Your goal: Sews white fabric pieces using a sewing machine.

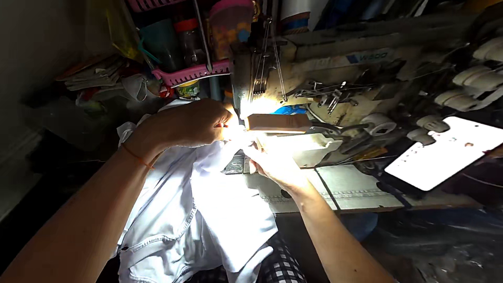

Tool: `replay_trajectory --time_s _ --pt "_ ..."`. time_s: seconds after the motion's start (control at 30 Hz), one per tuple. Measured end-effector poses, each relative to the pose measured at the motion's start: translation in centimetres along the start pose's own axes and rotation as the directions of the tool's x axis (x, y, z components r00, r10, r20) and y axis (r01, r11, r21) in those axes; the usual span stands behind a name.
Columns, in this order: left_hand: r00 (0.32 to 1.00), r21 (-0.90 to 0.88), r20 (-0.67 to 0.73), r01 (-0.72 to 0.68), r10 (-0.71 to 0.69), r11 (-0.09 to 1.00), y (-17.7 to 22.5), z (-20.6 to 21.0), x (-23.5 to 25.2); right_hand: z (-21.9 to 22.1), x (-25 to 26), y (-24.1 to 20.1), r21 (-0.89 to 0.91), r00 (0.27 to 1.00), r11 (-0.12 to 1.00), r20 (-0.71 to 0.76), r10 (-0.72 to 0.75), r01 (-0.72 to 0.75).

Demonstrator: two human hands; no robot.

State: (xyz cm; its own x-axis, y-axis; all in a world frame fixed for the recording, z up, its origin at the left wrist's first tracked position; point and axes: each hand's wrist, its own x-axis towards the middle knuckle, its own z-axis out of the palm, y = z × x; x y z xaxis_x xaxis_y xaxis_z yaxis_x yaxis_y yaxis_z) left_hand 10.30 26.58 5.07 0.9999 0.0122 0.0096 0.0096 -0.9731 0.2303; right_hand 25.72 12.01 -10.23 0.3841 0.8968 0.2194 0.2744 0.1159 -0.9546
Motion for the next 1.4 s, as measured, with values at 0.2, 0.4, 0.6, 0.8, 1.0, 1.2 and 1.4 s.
replay_trajectory --time_s 0.2,0.4,0.6,0.8,1.0,1.2,1.4 --pt "0.978 -0.002 0.180 0.104 -0.102 0.995 0.3 -0.4 0.8 -0.6 -1.1 0.2 0.229 0.982 0.956 0.077 0.172 -0.186" --pt "0.959 0.021 0.253 0.125 -0.126 0.992 3.0 -1.1 0.9 0.3 -2.4 1.4 0.141 0.992 0.982 0.029 0.124 -0.127" --pt "0.934 0.211 0.234 0.221 -0.268 0.952 -0.1 1.3 2.2 1.2 -3.1 3.6 0.341 0.986 0.932 -0.060 0.153 -0.123" --pt "0.939 0.163 0.273 0.169 -0.209 0.972 0.4 0.0 3.0 0.9 -1.2 4.0 0.340 0.997 0.940 -0.070 0.031 -0.005" --pt "0.925 0.315 0.208 0.246 -0.319 0.917 2.1 0.5 3.0 0.8 -1.1 4.2 0.345 0.997 0.938 -0.071 0.011 0.014" --pt "0.942 0.304 0.136 0.254 -0.306 0.918 -0.8 1.3 3.5 0.8 -1.2 4.3 0.345 0.997 0.938 -0.075 0.004 0.022" --pt "0.947 0.348 0.141 0.224 -0.288 0.910 1.0 0.7 3.3 0.8 -1.2 4.4 0.327 0.997 0.945 -0.075 -0.001 0.026"
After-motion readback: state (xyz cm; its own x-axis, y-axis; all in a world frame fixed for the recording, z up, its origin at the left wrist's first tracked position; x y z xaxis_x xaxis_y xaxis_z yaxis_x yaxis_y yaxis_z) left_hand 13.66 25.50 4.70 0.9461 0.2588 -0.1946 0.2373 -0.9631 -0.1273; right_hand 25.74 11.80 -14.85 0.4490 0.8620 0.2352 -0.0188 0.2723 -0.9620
